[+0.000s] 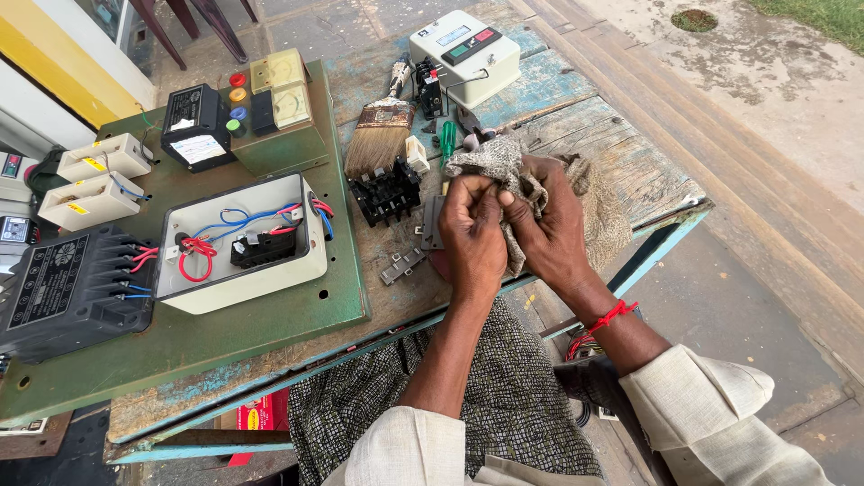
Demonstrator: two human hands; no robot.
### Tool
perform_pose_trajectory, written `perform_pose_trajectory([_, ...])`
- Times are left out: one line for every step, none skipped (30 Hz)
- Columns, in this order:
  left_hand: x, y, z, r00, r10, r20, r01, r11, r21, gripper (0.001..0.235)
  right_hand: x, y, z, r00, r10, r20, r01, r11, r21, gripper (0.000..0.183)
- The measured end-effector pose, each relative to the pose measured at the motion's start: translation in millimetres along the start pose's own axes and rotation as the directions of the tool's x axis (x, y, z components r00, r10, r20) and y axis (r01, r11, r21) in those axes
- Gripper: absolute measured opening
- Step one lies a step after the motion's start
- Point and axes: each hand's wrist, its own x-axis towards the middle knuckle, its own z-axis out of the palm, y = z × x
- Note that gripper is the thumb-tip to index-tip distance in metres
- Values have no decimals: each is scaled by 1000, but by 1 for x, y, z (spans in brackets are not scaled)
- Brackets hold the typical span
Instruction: The person wipes electrical components with a cloth by hand on a wooden table. They clean several small metal and plastic parts individually and use a screwdriver to probe inside one of the components.
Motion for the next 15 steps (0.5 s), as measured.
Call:
perform_pose_trajectory([1, 0, -1, 998, -39, 40, 38, 999, 19, 4, 1, 0, 1, 999, 44, 10, -44, 999, -2, 29])
perform_pose_trajectory([4, -1, -2, 994, -78, 79, 75, 996, 39, 5, 2, 0, 2, 996, 87, 21, -87, 996, -3, 28])
perform_pose_trajectory([5, 0, -3, 986, -119, 117, 112, 992, 60, 5, 2, 0, 2, 998, 63, 23, -63, 998, 5, 28])
perform_pose_trajectory([5, 1, -4, 978, -151, 141, 137, 985, 103, 4, 2, 1, 1, 999, 38, 25, -38, 999, 13, 28])
perform_pose_trajectory([5, 3, -5, 969, -182, 165, 158, 977, 146, 4, 2, 3, 1, 1000, 12, 26, -13, 1000, 21, 28])
perform_pose_trajectory([4, 5, -5, 959, -213, 188, 177, 966, 190, 5, 3, 6, 2, 999, 52, 13, -52, 999, 13, 26])
perform_pose_trajectory([1, 8, -3, 973, -159, 169, 120, 969, 216, 4, 3, 9, 3, 996, 94, 2, -94, 996, 6, 24])
perform_pose_trajectory([-3, 10, -1, 983, -103, 152, 64, 968, 243, 3, 2, 12, 4, 991, 135, -8, -135, 991, -1, 21])
perform_pose_trajectory([-5, 12, 2, 990, -44, 138, 5, 963, 271, 3, 1, 15, 4, 987, 157, -27, -157, 987, 24, 20])
perform_pose_trajectory([-7, 13, 4, 992, -15, 126, -19, 964, 267, 3, 1, 17, 3, 983, 179, -44, -177, 983, 50, 19])
perform_pose_trajectory([-9, 13, 7, 994, 16, 111, -45, 964, 263, 3, 0, 19, 3, 978, 200, -58, -195, 978, 76, 17])
perform_pose_trajectory([-11, 13, 10, 994, 46, 96, -70, 963, 260, 3, 0, 19, 4, 970, 230, -78, -219, 968, 124, 16])
perform_pose_trajectory([-11, 11, 12, 997, 26, 77, -41, 978, 203, 3, 1, 19, 6, 961, 260, -99, -240, 955, 173, 14])
perform_pose_trajectory([-11, 10, 14, 998, 5, 60, -14, 989, 144, 3, 3, 19, 7, 950, 290, -118, -260, 940, 223, 12])
perform_pose_trajectory([-11, 8, 15, 999, -19, 43, 15, 996, 83, 3, 3, 18, 7, 942, 311, -122, -277, 932, 235, 12])
